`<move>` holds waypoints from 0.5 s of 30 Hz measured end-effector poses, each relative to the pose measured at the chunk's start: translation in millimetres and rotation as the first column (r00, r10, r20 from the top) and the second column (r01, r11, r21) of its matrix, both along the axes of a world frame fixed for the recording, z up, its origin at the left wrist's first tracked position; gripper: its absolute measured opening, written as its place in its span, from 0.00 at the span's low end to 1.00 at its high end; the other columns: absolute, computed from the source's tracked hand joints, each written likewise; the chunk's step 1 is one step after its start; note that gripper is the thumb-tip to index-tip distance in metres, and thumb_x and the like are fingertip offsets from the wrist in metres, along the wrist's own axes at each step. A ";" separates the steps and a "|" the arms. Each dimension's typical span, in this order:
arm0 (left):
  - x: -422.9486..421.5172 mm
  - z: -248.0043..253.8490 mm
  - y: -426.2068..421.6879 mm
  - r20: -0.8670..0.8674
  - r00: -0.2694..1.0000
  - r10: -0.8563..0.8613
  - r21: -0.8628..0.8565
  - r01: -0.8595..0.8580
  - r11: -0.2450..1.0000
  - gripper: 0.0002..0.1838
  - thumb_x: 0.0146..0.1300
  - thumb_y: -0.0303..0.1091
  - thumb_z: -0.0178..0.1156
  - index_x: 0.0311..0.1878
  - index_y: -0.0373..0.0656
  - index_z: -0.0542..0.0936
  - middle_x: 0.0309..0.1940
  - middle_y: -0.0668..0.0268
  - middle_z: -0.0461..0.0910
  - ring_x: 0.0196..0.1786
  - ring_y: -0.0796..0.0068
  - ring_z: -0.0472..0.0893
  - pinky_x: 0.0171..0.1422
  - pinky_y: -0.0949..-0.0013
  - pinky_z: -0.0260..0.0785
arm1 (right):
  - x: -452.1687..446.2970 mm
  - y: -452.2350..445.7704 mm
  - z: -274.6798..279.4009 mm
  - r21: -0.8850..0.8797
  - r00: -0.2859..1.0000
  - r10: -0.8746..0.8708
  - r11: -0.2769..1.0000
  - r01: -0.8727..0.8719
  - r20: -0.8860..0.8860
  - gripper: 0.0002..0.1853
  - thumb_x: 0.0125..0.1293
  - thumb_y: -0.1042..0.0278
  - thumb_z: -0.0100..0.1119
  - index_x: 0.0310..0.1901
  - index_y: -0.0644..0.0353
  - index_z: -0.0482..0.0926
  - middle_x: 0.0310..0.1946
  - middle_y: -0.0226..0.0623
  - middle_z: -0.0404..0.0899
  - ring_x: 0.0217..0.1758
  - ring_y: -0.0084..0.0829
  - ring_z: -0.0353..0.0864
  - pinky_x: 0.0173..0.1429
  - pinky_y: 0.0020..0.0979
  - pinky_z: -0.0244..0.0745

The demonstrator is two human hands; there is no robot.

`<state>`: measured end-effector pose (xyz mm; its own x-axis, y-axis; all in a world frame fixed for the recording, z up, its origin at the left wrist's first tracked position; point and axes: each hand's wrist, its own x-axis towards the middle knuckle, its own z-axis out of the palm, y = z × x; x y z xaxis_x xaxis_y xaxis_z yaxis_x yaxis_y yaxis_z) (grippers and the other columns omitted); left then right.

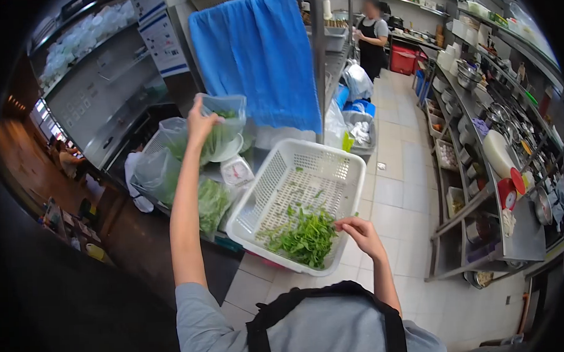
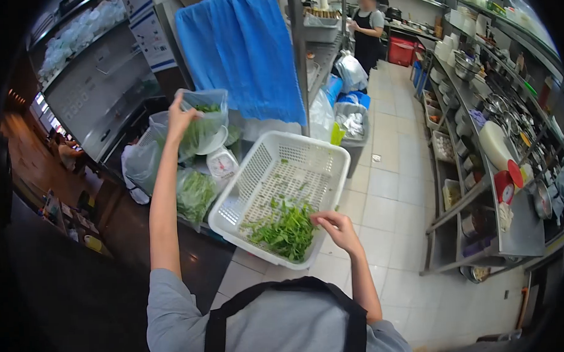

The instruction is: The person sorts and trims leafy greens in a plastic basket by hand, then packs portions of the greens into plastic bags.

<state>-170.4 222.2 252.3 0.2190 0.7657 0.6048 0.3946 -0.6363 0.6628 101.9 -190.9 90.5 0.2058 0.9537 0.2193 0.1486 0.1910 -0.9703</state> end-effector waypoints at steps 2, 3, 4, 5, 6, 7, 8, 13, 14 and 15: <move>-21.4 55.0 -34.3 0.423 0.899 -0.116 -0.162 0.201 0.966 0.39 0.47 0.19 0.59 0.64 0.31 0.56 0.44 0.52 0.76 0.43 0.65 0.79 0.48 0.67 0.74 | 5.3 0.2 -3.9 0.000 0.998 -0.033 0.999 0.033 -0.044 0.09 0.63 0.73 0.52 0.41 0.65 0.79 0.34 0.36 0.80 0.39 0.25 0.79 0.45 0.26 0.73; -36.9 64.7 -30.5 0.561 0.807 -0.185 -0.121 0.301 0.946 0.35 0.49 0.18 0.58 0.63 0.32 0.58 0.40 0.56 0.76 0.39 0.68 0.79 0.46 0.67 0.75 | 6.4 -1.2 -7.0 -0.011 0.996 -0.050 0.999 0.050 -0.067 0.09 0.63 0.73 0.52 0.41 0.65 0.79 0.34 0.36 0.80 0.39 0.26 0.79 0.45 0.26 0.73; -50.9 77.7 -29.2 0.683 0.686 -0.252 -0.059 0.396 0.916 0.31 0.52 0.18 0.56 0.61 0.32 0.60 0.37 0.59 0.76 0.36 0.72 0.79 0.44 0.68 0.75 | 6.7 -1.4 -10.6 -0.006 0.994 -0.101 0.995 0.101 -0.030 0.08 0.62 0.73 0.52 0.41 0.65 0.79 0.34 0.36 0.79 0.39 0.26 0.78 0.45 0.26 0.73; -64.5 87.0 -30.0 0.743 0.587 -0.323 0.024 0.458 0.888 0.22 0.55 0.17 0.53 0.55 0.32 0.65 0.34 0.63 0.76 0.35 0.72 0.79 0.46 0.68 0.75 | 7.8 -1.4 -13.6 0.002 0.988 -0.155 0.988 0.155 0.009 0.08 0.62 0.73 0.53 0.40 0.64 0.79 0.35 0.37 0.79 0.39 0.26 0.78 0.45 0.26 0.73; -74.8 95.9 -38.2 0.783 0.512 -0.353 0.072 0.489 0.869 0.14 0.56 0.19 0.55 0.47 0.34 0.70 0.35 0.63 0.76 0.37 0.72 0.79 0.49 0.68 0.74 | 8.6 -0.4 -15.1 0.007 0.976 -0.211 0.977 0.211 0.049 0.08 0.62 0.73 0.53 0.40 0.64 0.79 0.35 0.37 0.79 0.39 0.26 0.78 0.44 0.26 0.73; -84.3 101.9 -47.5 0.819 0.453 -0.352 0.093 0.502 0.860 0.12 0.57 0.20 0.55 0.45 0.34 0.71 0.36 0.63 0.76 0.39 0.72 0.78 0.51 0.67 0.74 | 9.2 2.3 -15.5 0.043 0.948 -0.276 0.961 0.272 0.160 0.11 0.59 0.72 0.56 0.44 0.62 0.77 0.40 0.39 0.75 0.44 0.30 0.75 0.49 0.29 0.70; -93.0 105.6 -57.6 0.852 0.391 -0.348 0.111 0.514 0.851 0.10 0.57 0.21 0.54 0.43 0.34 0.72 0.36 0.63 0.77 0.40 0.72 0.78 0.53 0.67 0.73 | 9.6 4.2 -16.8 0.084 0.902 -0.340 0.940 0.329 0.266 0.16 0.57 0.71 0.58 0.48 0.60 0.74 0.45 0.42 0.72 0.49 0.33 0.71 0.53 0.32 0.67; -106.3 98.1 -139.9 0.826 0.472 -0.309 0.003 0.545 0.839 0.20 0.58 0.23 0.53 0.54 0.30 0.67 0.50 0.57 0.72 0.48 0.74 0.74 0.55 0.73 0.68 | -0.9 6.8 -39.4 0.059 0.833 -0.496 0.865 0.498 0.245 0.47 0.46 0.69 0.67 0.67 0.52 0.51 0.64 0.49 0.48 0.67 0.44 0.51 0.69 0.41 0.48; -108.5 93.2 -157.8 0.815 0.498 -0.297 -0.031 0.549 0.835 0.22 0.58 0.22 0.53 0.57 0.30 0.65 0.53 0.56 0.71 0.49 0.75 0.74 0.55 0.74 0.68 | -2.9 10.9 -52.4 0.040 0.851 -0.486 0.871 0.489 0.200 0.49 0.46 0.70 0.67 0.68 0.52 0.47 0.66 0.50 0.45 0.68 0.45 0.49 0.69 0.41 0.47; -112.0 89.5 -175.0 0.794 0.527 -0.303 -0.057 0.562 0.825 0.25 0.57 0.22 0.52 0.59 0.29 0.63 0.55 0.56 0.69 0.49 0.75 0.73 0.54 0.75 0.67 | -5.4 13.4 -70.0 0.020 0.864 -0.480 0.875 0.483 0.154 0.51 0.45 0.71 0.66 0.68 0.52 0.43 0.67 0.51 0.42 0.69 0.46 0.47 0.69 0.41 0.46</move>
<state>-282.4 47.3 341.8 0.1596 0.8535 0.4961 -0.5724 -0.3295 0.7509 96.5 -177.4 20.6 0.6067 0.7486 0.2677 0.3605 0.0410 -0.9319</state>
